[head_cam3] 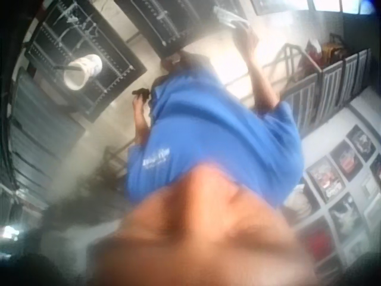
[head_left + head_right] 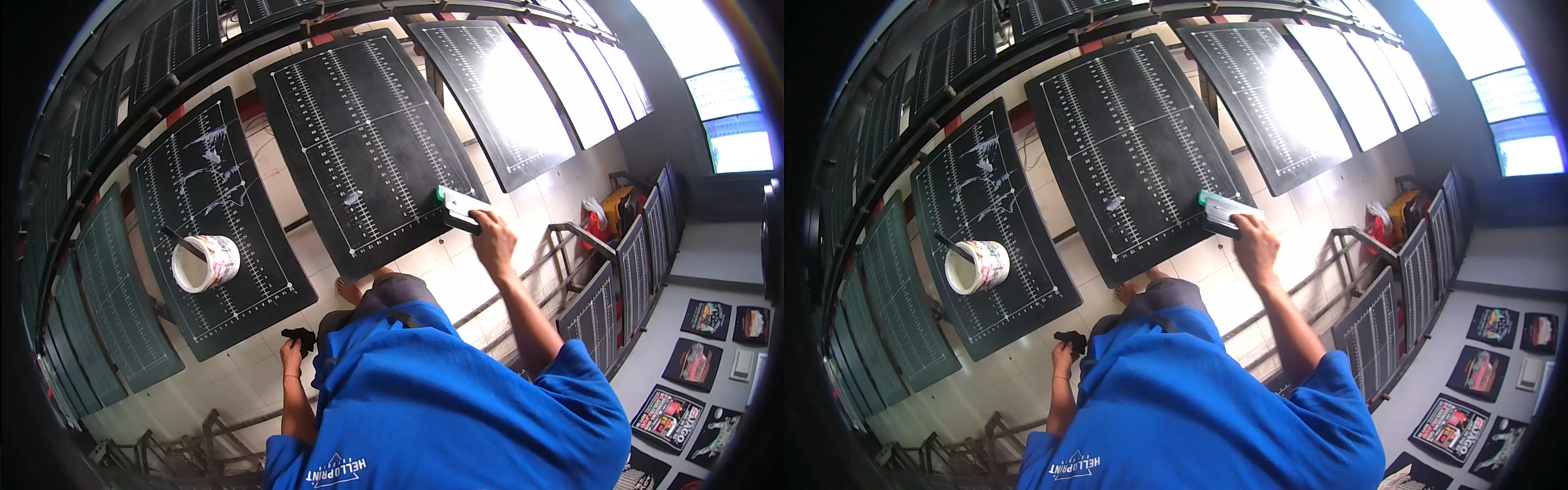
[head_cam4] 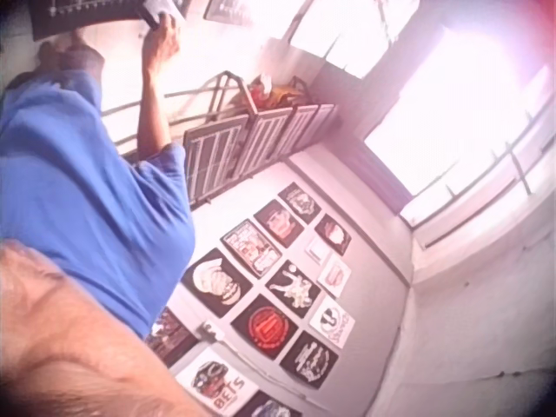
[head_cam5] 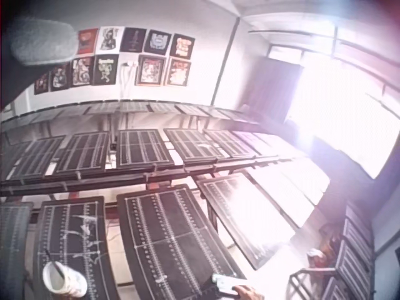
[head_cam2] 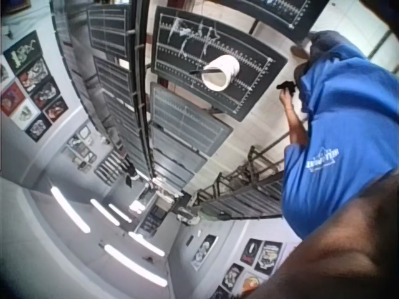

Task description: The person uses a squeegee to spread white ink across a screen printing mesh. They repeatedly scoop ink from a container and pull it across the screen to coat the surface. The person also uses a cloth to wipe the screen and the squeegee during the process.

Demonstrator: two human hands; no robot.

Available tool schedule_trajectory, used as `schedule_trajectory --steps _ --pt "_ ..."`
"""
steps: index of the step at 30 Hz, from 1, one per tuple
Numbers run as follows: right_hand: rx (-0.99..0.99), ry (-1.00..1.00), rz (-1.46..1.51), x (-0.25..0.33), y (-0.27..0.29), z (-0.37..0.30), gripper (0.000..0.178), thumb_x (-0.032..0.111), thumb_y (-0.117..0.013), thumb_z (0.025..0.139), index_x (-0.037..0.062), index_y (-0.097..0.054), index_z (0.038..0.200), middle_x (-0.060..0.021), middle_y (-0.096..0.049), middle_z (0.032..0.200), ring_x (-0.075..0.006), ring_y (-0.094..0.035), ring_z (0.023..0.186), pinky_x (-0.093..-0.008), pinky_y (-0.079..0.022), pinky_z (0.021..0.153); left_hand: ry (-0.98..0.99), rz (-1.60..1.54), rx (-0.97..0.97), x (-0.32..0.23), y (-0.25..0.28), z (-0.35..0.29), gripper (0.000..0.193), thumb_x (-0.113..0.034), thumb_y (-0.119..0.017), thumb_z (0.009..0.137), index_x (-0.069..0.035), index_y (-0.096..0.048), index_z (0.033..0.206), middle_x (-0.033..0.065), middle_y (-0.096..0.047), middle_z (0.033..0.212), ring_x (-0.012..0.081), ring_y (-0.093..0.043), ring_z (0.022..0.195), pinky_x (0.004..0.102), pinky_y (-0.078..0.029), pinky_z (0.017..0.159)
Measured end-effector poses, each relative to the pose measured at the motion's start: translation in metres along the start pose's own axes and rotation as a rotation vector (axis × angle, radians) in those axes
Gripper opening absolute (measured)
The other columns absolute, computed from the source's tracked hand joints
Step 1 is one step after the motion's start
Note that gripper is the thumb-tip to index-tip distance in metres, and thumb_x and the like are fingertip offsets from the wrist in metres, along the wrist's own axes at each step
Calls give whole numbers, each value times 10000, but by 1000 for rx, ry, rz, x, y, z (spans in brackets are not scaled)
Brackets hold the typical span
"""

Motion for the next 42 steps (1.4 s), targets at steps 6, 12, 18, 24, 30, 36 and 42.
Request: schedule_trajectory --steps 6,12,18,24,30,36,42 --pt "188 15 99 127 -15 -10 226 82 -611 781 119 -698 987 -104 -683 931 -317 -682 891 -449 -553 728 18 -75 49 -14 -9 2 214 -175 -625 924 27 -692 941 56 -661 795 138 -601 667 320 -513 598" --pt "68 306 209 183 -31 104 134 90 -647 733 99 -679 863 -103 -674 885 -326 -674 890 -457 -537 758 83 -148 0 -28 -2 -7 243 -201 -635 947 10 -668 1064 77 -666 933 177 -652 756 326 -583 607" --pt "88 535 97 221 -74 121 182 47 -605 767 106 -696 912 -94 -671 915 -303 -668 908 -429 -530 764 35 -155 -41 -26 1 -28 227 -198 -645 934 16 -680 1003 68 -663 836 152 -630 681 313 -564 584" --pt "245 680 215 175 -40 -21 341 -7 -578 756 92 -700 1058 -47 -690 1039 -245 -646 1036 -378 -513 851 21 -242 -59 15 -6 -28 203 -195 -640 923 1 -697 928 40 -648 781 123 -590 639 297 -495 550" --pt "487 664 86 87 17 -58 418 -17 -629 702 113 -715 1090 -34 -711 1108 -211 -658 1068 -356 -508 912 -1 -199 -74 38 -23 -6 234 -201 -633 925 25 -693 927 49 -642 763 130 -575 665 300 -467 577" --pt "333 57 140 2 68 -27 371 10 -670 732 92 -706 1092 -89 -714 1083 -293 -685 986 -384 -541 840 -10 -204 -26 -22 -45 -6 237 -212 -629 940 17 -686 960 59 -655 812 129 -598 671 293 -510 576" --pt "337 -85 406 -1 38 19 364 54 -660 726 43 -674 1089 -126 -678 914 -272 -659 826 -344 -500 757 -53 -327 -54 -73 -88 -19 209 -206 -628 950 -6 -661 996 36 -634 825 110 -607 684 266 -528 594"
Point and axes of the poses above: each hand's wrist, its own z-axis towards the middle knuckle, its own y-axis out of the back of the hand, x = y × z, the point moved 8 cm from there along z, towards the middle knuckle
